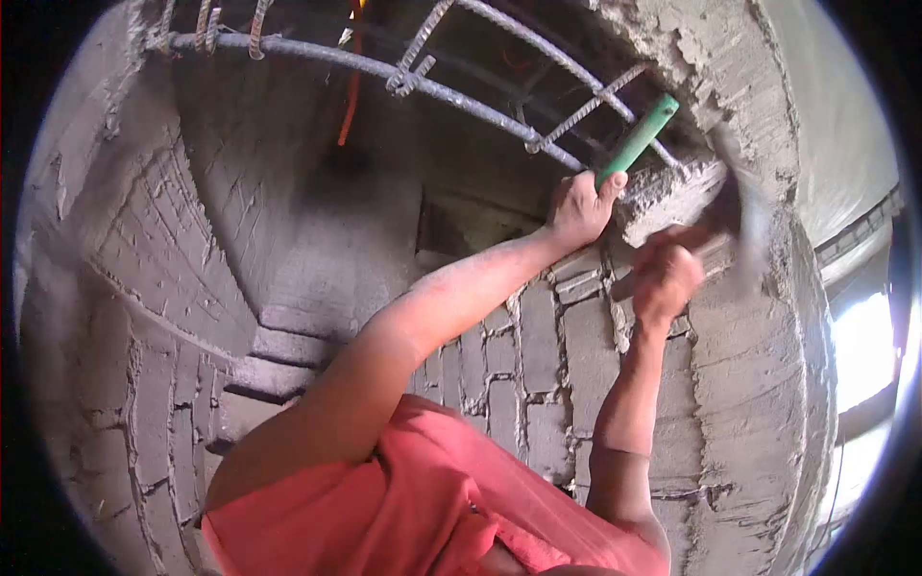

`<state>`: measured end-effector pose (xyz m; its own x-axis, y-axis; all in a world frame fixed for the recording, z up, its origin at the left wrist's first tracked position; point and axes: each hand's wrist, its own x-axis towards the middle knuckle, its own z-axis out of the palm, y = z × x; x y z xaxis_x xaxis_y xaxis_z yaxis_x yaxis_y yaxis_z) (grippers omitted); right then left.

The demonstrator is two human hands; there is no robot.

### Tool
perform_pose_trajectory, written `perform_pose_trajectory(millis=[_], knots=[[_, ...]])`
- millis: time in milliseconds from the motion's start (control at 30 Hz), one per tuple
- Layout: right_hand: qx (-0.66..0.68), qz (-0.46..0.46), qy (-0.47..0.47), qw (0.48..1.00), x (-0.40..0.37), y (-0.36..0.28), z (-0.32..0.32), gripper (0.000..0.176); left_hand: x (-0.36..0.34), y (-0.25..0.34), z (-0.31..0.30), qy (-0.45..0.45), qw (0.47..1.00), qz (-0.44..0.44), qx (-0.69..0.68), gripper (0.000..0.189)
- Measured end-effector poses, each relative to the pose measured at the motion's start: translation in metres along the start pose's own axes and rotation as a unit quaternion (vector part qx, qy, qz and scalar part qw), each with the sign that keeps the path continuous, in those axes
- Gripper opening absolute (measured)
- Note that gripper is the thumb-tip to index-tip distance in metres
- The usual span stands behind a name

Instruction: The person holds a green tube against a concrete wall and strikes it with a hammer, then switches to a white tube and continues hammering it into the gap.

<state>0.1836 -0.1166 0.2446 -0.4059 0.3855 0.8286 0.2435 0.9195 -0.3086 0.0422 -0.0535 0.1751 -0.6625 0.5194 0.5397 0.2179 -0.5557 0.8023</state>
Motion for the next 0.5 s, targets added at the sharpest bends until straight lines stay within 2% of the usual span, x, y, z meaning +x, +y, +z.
perform_pose_trajectory(millis=[33, 67, 100, 167, 233, 267, 300, 333, 367, 433, 467, 500], knots=[[0.025, 0.080, 0.047, 0.995, -0.001, -0.035, -0.003, 0.036, -0.007, 0.009, -0.005, -0.022, 0.999, -0.024, -0.026, 0.079], [0.150, -0.110, 0.039, 0.982, 0.006, -0.047, -0.009, 0.038, -0.007, 0.008, -0.006, -0.021, 0.999, -0.027, -0.024, 0.079], [0.323, -0.190, 0.036, 0.926, 0.010, -0.056, -0.014, 0.054, -0.007, 0.007, -0.006, -0.025, 0.999, -0.019, -0.037, 0.081], [0.250, -0.200, -0.001, 0.947, 0.006, -0.074, -0.041, 0.052, -0.006, 0.002, 0.001, -0.029, 0.998, -0.010, -0.052, 0.083], [0.241, -0.273, 0.086, 0.927, 0.007, -0.053, -0.008, 0.046, -0.006, -0.009, 0.012, 0.018, 1.000, -0.006, 0.012, 0.084], [0.052, -0.104, 0.232, 0.966, -0.003, -0.015, 0.021, 0.039, -0.005, -0.007, 0.010, 0.020, 1.000, -0.004, 0.010, 0.084], [-0.247, -0.195, 0.050, 0.948, 0.009, 0.028, 0.007, 0.072, -0.003, -0.004, 0.007, 0.012, 1.000, -0.004, 0.028, 0.082], [-0.072, 0.095, -0.054, 0.991, 0.013, 0.033, 0.017, 0.061, -0.008, -0.003, 0.005, -0.002, 0.999, -0.008, 0.048, 0.081], [-0.152, 0.051, 0.006, 0.987, 0.006, 0.020, 0.019, 0.061, -0.020, -0.004, 0.010, -0.010, 0.999, -0.013, 0.050, 0.081], [-0.018, 0.067, 0.014, 0.997, 0.005, -0.008, 0.010, 0.064, -0.007, -0.011, 0.018, 0.048, 0.998, 0.040, -0.028, 0.072], [-0.027, 0.004, 0.052, 0.998, -0.001, -0.023, -0.002, 0.065, -0.011, 0.006, 0.007, 0.020, 1.000, -0.011, -0.017, 0.072], [-0.028, -0.075, 0.091, 0.993, 0.010, -0.037, -0.008, 0.067, -0.010, 0.004, 0.007, -0.021, 0.999, -0.018, -0.034, 0.071]])
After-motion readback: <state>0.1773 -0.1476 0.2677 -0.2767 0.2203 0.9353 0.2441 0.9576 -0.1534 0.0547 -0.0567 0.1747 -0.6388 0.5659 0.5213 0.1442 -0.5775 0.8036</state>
